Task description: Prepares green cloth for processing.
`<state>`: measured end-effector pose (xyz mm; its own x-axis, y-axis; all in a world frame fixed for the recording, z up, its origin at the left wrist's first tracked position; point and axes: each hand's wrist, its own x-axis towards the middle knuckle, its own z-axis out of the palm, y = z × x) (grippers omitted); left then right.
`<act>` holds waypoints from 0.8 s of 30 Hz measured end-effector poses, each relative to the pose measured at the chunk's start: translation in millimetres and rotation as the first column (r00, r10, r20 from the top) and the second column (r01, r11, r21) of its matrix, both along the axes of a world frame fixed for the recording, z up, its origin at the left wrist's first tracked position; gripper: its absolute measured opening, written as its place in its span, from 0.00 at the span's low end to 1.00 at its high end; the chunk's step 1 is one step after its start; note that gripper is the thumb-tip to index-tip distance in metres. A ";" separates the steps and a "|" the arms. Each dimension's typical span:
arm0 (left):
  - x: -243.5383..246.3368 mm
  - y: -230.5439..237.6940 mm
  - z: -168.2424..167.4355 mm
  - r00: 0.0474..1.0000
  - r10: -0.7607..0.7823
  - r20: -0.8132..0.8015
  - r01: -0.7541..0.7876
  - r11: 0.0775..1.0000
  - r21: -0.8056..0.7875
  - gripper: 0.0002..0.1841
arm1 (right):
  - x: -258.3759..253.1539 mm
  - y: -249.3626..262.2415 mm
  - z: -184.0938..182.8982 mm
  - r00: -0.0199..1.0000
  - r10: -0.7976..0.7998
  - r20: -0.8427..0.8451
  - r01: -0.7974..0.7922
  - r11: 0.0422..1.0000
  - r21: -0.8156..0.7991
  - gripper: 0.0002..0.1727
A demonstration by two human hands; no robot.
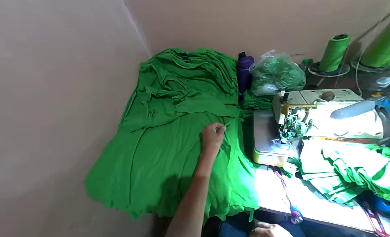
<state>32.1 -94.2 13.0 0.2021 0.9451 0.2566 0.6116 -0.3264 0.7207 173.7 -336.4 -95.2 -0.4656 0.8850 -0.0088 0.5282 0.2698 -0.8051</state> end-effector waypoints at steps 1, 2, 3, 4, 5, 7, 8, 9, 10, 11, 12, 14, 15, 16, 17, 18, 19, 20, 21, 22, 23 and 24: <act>-13.1 -13.1 5.8 0.998 -0.017 0.061 0.017 1.000 0.007 0.09 | 3.4 4.6 5.7 0.998 -0.036 -0.058 0.040 0.998 0.058 0.11; -28.2 -31.5 10.2 0.994 -0.050 0.098 0.047 0.998 0.030 0.08 | 7.0 12.1 11.1 0.988 -0.075 -0.135 0.091 0.988 0.123 0.11; -44.2 -53.6 12.5 0.989 -0.091 0.119 0.084 0.994 0.066 0.08 | 9.0 21.7 18.1 0.968 -0.114 -0.223 0.150 0.977 0.154 0.12; -60.1 -76.2 11.1 0.983 -0.134 0.129 0.117 0.984 0.132 0.07 | 7.7 33.3 24.6 0.938 -0.158 -0.309 0.218 0.961 0.171 0.14; -75.3 -96.7 6.2 0.975 -0.173 0.139 0.142 0.968 0.209 0.07 | 2.4 45.7 31.8 0.902 -0.194 -0.386 0.279 0.944 0.177 0.17; -99.5 -127.8 -7.1 0.958 -0.214 0.192 0.153 0.945 0.290 0.07 | -16.0 67.5 48.6 0.849 -0.191 -0.492 0.299 0.942 0.151 0.22; -107.5 -138.3 -13.3 0.957 -0.195 0.213 0.130 0.950 0.285 0.07 | -27.8 75.8 55.6 0.835 -0.172 -0.523 0.269 0.956 0.115 0.24; -113.1 -145.8 -19.4 0.961 -0.158 0.227 0.094 0.959 0.268 0.07 | -41.7 82.1 59.9 0.815 -0.155 -0.559 0.235 0.969 0.074 0.24; -116.6 -151.3 -25.1 0.964 -0.118 0.240 0.059 0.968 0.242 0.08 | -56.6 85.9 62.1 0.789 -0.149 -0.596 0.211 0.977 0.035 0.22; -118.7 -155.1 -29.5 0.965 -0.086 0.248 0.031 0.976 0.216 0.09 | -71.3 87.6 63.0 0.765 -0.152 -0.625 0.204 0.979 0.012 0.19; -119.4 -156.9 -32.8 0.965 -0.064 0.255 0.014 0.980 0.196 0.10 | -83.5 88.5 63.2 0.754 -0.150 -0.640 0.203 0.979 0.009 0.15; -119.6 -157.8 -36.8 0.964 -0.046 0.260 0.003 0.986 0.164 0.11 | -99.1 90.7 62.3 0.752 -0.153 -0.641 0.221 0.975 0.026 0.10; -120.1 -158.4 -36.3 0.963 -0.043 0.268 0.008 0.991 0.132 0.11 | -103.3 92.0 61.4 0.745 -0.167 -0.646 0.242 0.970 0.030 0.07; -121.6 -158.8 -35.0 0.957 -0.045 0.287 0.019 0.995 0.094 0.11 | -105.0 93.2 61.4 0.734 -0.185 -0.653 0.258 0.966 0.016 0.05; -124.9 -158.6 -34.0 0.943 -0.049 0.329 0.030 0.998 0.063 0.11 | -104.8 93.3 63.1 0.725 -0.197 -0.661 0.256 0.967 -0.006 0.04; -130.3 -158.9 -32.4 0.917 -0.044 0.396 0.035 0.999 0.028 0.11 | -104.1 91.5 66.3 0.714 -0.211 -0.668 0.258 0.966 -0.030 0.04; -138.1 -159.5 -30.1 0.884 -0.029 0.466 0.033 0.999 -0.001 0.12 | -102.8 88.8 69.9 0.706 -0.233 -0.669 0.275 0.960 -0.044 0.05; -149.2 -160.2 -28.2 0.857 -0.003 0.515 0.012 1.000 -0.015 0.12 | -100.3 86.1 73.4 0.700 -0.258 -0.666 0.304 0.952 -0.049 0.05; -163.0 -161.2 -26.5 0.841 0.043 0.539 -0.040 0.999 -0.017 0.12 | -95.5 84.6 75.9 0.695 -0.280 -0.662 0.340 0.940 -0.040 0.06; -180.2 -162.9 -25.3 0.836 0.104 0.539 -0.120 0.993 -0.005 0.10 | -88.5 84.0 76.8 0.689 -0.304 -0.658 0.391 0.920 -0.016 0.06; -201.1 -165.1 -23.9 0.827 0.180 0.533 -0.222 0.975 0.015 0.08 | -79.1 84.4 77.1 0.680 -0.335 -0.652 0.453 0.891 0.016 0.05; -227.1 -168.0 -23.4 0.812 0.264 0.521 -0.333 0.942 0.042 0.07 | -67.1 85.5 77.4 0.676 -0.366 -0.640 0.517 0.854 0.057 0.05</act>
